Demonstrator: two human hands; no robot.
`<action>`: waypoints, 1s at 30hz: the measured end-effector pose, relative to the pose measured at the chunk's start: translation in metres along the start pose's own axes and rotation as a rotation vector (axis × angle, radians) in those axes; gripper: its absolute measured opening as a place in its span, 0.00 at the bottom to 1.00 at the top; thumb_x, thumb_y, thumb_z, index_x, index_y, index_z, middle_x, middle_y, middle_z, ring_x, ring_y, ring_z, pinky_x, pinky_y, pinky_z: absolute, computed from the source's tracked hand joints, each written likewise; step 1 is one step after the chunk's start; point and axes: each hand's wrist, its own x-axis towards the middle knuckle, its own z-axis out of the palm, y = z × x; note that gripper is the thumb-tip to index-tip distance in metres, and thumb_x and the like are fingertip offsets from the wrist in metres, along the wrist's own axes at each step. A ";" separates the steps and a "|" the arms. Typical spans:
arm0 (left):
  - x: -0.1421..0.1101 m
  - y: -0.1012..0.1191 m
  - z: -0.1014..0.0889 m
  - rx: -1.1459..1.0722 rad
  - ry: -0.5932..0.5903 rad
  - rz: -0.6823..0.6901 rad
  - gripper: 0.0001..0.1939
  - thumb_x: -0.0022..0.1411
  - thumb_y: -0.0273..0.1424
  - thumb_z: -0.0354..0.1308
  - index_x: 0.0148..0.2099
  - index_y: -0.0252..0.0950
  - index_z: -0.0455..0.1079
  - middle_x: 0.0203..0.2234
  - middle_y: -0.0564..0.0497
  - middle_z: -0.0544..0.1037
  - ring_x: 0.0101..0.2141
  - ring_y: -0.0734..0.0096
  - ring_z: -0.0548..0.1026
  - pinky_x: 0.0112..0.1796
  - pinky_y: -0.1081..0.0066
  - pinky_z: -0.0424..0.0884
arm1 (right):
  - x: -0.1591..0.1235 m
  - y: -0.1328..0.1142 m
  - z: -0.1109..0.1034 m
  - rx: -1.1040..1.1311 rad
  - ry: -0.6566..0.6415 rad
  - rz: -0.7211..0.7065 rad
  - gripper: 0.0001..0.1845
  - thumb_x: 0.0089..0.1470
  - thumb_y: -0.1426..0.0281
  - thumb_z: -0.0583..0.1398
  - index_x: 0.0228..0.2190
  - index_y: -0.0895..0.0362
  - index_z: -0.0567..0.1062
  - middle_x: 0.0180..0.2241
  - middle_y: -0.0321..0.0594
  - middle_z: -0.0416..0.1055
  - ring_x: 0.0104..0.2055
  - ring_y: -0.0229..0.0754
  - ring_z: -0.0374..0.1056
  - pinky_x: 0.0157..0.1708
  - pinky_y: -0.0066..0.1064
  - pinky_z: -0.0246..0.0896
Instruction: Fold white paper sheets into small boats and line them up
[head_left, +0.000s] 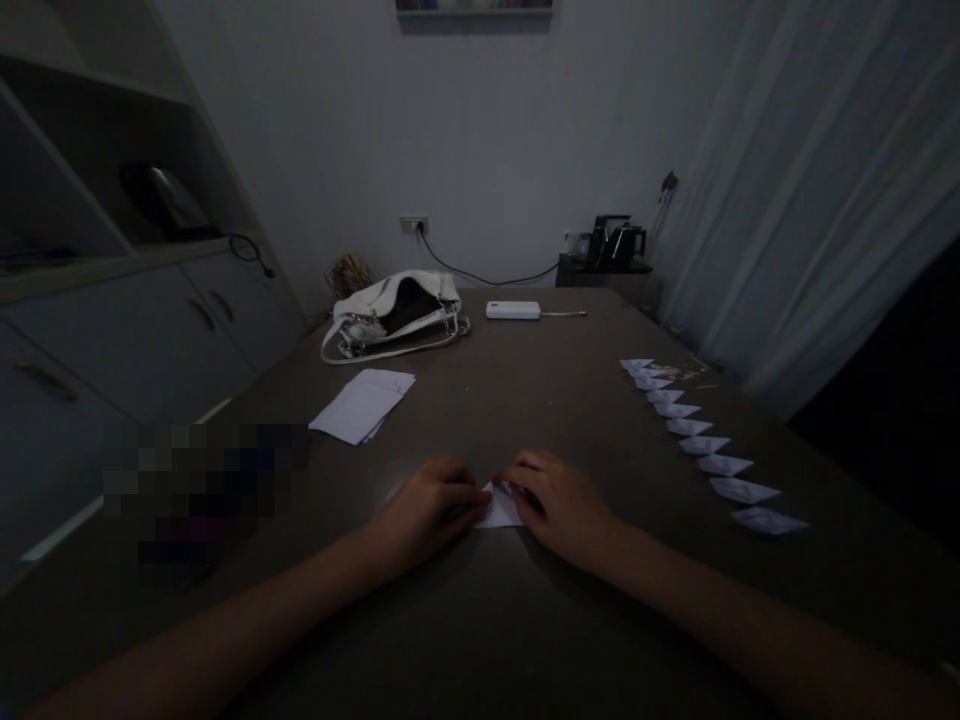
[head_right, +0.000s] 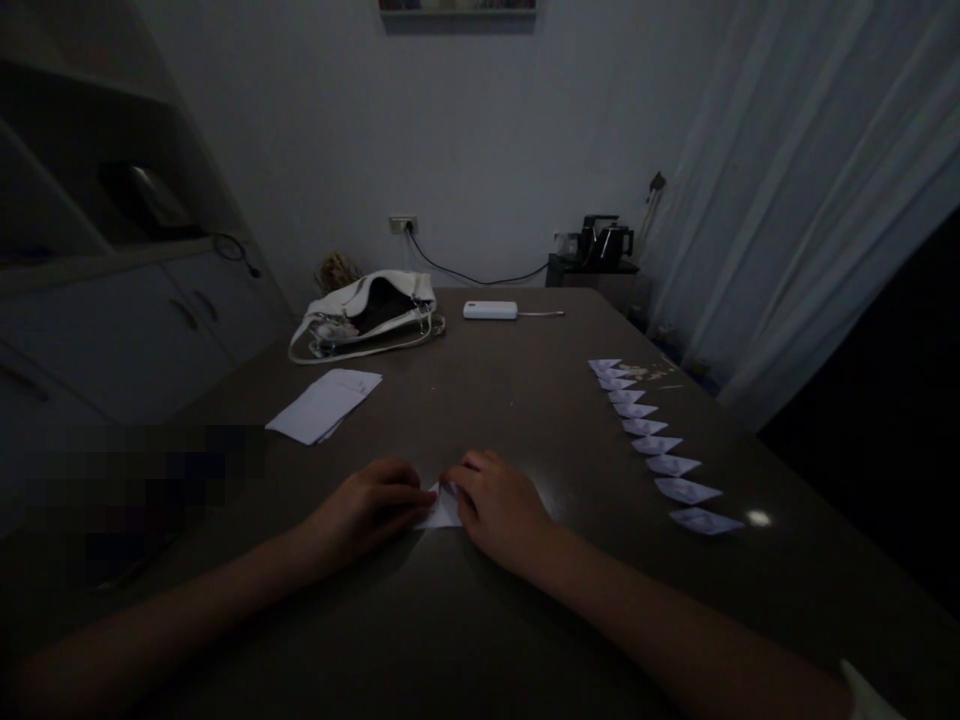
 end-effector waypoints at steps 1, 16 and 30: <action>0.000 0.000 0.000 0.000 0.000 0.001 0.12 0.64 0.32 0.52 0.44 0.37 0.74 0.35 0.46 0.74 0.36 0.68 0.71 0.37 0.69 0.67 | 0.000 -0.001 0.000 -0.005 0.001 0.000 0.14 0.57 0.77 0.53 0.41 0.56 0.74 0.37 0.42 0.69 0.40 0.41 0.64 0.39 0.31 0.59; -0.001 -0.001 0.001 -0.038 -0.015 -0.008 0.12 0.65 0.31 0.51 0.45 0.36 0.74 0.36 0.46 0.73 0.36 0.69 0.71 0.37 0.71 0.68 | 0.000 -0.001 0.000 -0.018 -0.004 0.003 0.16 0.55 0.78 0.52 0.44 0.55 0.72 0.39 0.42 0.69 0.43 0.42 0.64 0.41 0.33 0.60; -0.001 0.000 0.001 -0.034 -0.026 -0.015 0.11 0.65 0.30 0.51 0.44 0.35 0.74 0.36 0.46 0.72 0.36 0.70 0.71 0.37 0.72 0.68 | 0.000 0.000 0.000 0.009 -0.015 -0.005 0.15 0.55 0.78 0.54 0.41 0.54 0.75 0.37 0.41 0.68 0.40 0.40 0.63 0.38 0.30 0.59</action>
